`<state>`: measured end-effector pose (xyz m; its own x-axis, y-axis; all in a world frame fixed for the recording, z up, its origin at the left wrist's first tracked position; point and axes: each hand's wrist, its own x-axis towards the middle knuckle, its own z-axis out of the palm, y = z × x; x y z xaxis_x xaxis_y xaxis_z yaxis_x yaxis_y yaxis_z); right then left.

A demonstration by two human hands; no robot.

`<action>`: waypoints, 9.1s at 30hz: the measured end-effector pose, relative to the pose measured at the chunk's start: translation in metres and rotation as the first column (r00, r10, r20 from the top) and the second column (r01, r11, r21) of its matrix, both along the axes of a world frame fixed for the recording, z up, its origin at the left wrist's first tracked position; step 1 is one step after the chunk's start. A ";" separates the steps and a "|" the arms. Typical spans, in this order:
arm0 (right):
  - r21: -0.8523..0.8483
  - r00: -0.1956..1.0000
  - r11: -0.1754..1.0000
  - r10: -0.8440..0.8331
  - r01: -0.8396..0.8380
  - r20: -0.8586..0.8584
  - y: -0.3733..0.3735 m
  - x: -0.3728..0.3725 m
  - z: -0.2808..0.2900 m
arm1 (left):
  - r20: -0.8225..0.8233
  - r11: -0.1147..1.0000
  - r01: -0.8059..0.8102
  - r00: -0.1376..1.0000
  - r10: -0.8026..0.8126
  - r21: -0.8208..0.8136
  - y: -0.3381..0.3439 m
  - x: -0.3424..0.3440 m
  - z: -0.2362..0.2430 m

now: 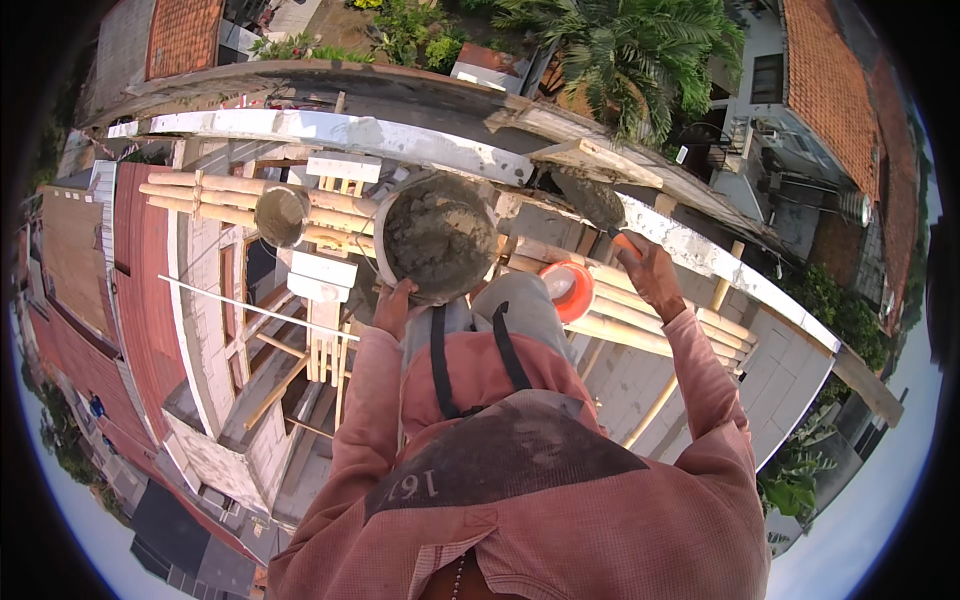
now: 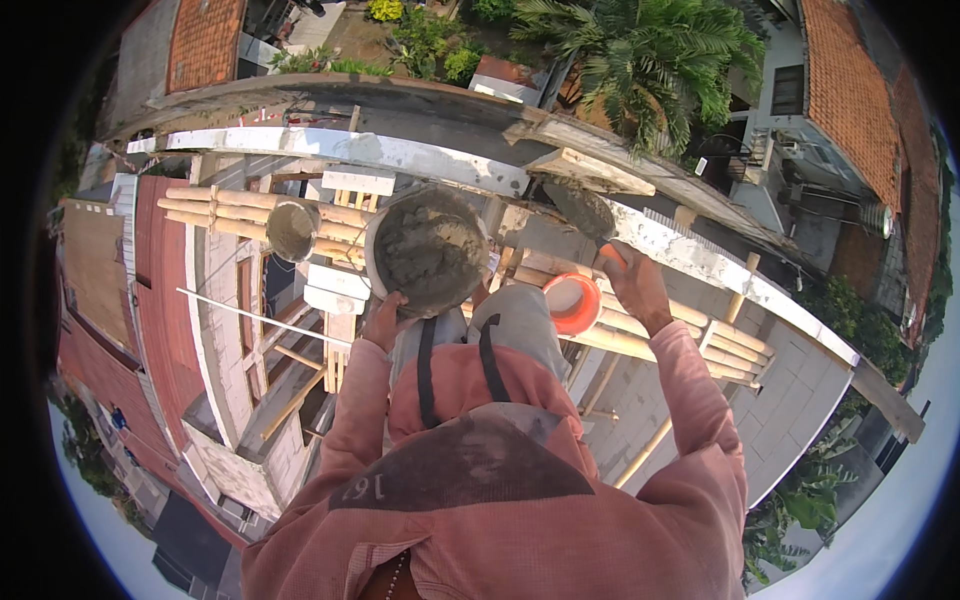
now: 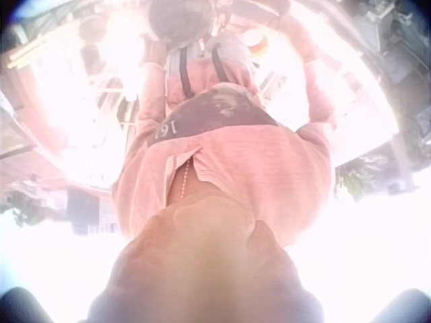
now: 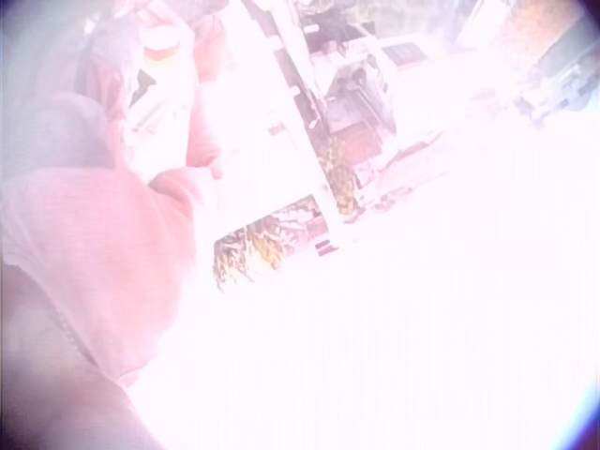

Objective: The person uses a trowel to scoop mortar from a bucket and apply it onto a brick wall at a construction site. They then use a small bucket to pour water onto the freshly applied mortar.

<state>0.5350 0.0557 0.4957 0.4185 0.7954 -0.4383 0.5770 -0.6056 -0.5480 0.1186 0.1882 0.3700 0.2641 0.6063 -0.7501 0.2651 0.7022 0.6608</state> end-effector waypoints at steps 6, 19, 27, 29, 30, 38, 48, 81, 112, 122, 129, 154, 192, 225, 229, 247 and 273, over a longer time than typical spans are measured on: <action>-0.302 0.803 0.944 -0.279 0.130 -0.527 0.023 -0.028 0.049 | -0.066 0.964 -0.165 0.986 0.155 -0.210 0.004 0.012 0.022; -0.221 0.666 0.656 0.745 -0.722 0.033 0.118 -0.113 -0.066 | -0.057 0.981 -0.146 0.989 0.140 -0.131 0.002 0.024 0.038; -0.074 0.689 0.701 0.668 -0.710 -0.283 0.115 -0.102 -0.119 | -0.120 0.993 0.005 0.993 -0.020 -0.118 -0.012 -0.014 0.005; -0.103 0.736 0.806 0.468 -0.582 -0.489 0.106 -0.114 -0.125 | -0.137 0.990 0.096 0.985 -0.109 -0.099 -0.014 -0.018 0.010; -0.158 0.742 0.780 0.481 -0.605 -0.467 0.108 -0.121 -0.126 | -0.143 0.991 0.090 0.984 -0.104 -0.101 -0.014 -0.018 0.014; -0.179 0.679 0.862 0.230 -0.475 -0.697 0.099 -0.123 -0.137 | -0.048 0.969 -0.140 0.990 0.133 -0.205 -0.002 -0.006 0.030; -0.005 0.533 0.918 0.226 -0.397 -0.815 0.075 -0.089 -0.119 | -0.031 0.968 -0.140 0.990 0.137 -0.207 0.003 -0.005 0.025; -0.295 0.884 0.869 0.448 -0.396 0.133 0.035 0.017 -0.003 | 0.041 0.966 -0.174 0.982 0.185 -0.193 -0.009 -0.012 0.011; -0.159 0.905 0.921 0.297 -0.355 -0.303 0.056 -0.010 0.068 | -0.088 0.966 -0.160 0.986 0.145 -0.201 -0.002 0.001 0.011; -0.294 0.643 0.629 0.764 -0.720 0.059 0.132 -0.126 -0.040 | -0.034 0.980 -0.183 0.983 0.181 -0.076 -0.016 0.017 0.014; -0.247 0.583 0.529 0.756 -0.812 -0.298 0.123 -0.083 -0.126 | -0.061 0.987 -0.095 0.994 0.088 -0.127 -0.020 0.006 0.014; -0.208 0.572 0.959 -0.062 -0.193 -0.818 0.053 -0.101 -0.063 | 0.033 0.920 -0.258 0.959 0.280 -0.295 -0.014 0.005 0.014; -0.467 0.778 0.811 0.531 -0.352 0.336 0.041 -0.022 -0.029 | 0.034 0.937 -0.221 0.970 0.239 -0.269 0.002 0.006 0.022; -0.272 0.621 0.656 0.755 -0.704 0.211 0.124 -0.124 -0.077 | 0.016 0.991 -0.093 0.995 0.095 -0.098 -0.013 0.011 0.007; -0.255 0.514 0.492 0.858 -0.832 -0.023 0.129 -0.098 -0.091 | -0.037 0.995 -0.001 0.999 -0.003 -0.101 -0.008 0.013 0.036; -0.124 0.723 0.837 0.375 -0.534 -0.580 0.083 -0.133 -0.110 | 0.012 0.958 -0.216 0.975 0.222 -0.187 -0.009 0.022 0.049; -0.535 0.863 0.827 -0.135 -0.173 -0.488 0.047 0.088 0.073 | 0.087 0.942 -0.203 0.968 0.233 -0.269 -0.004 0.014 0.029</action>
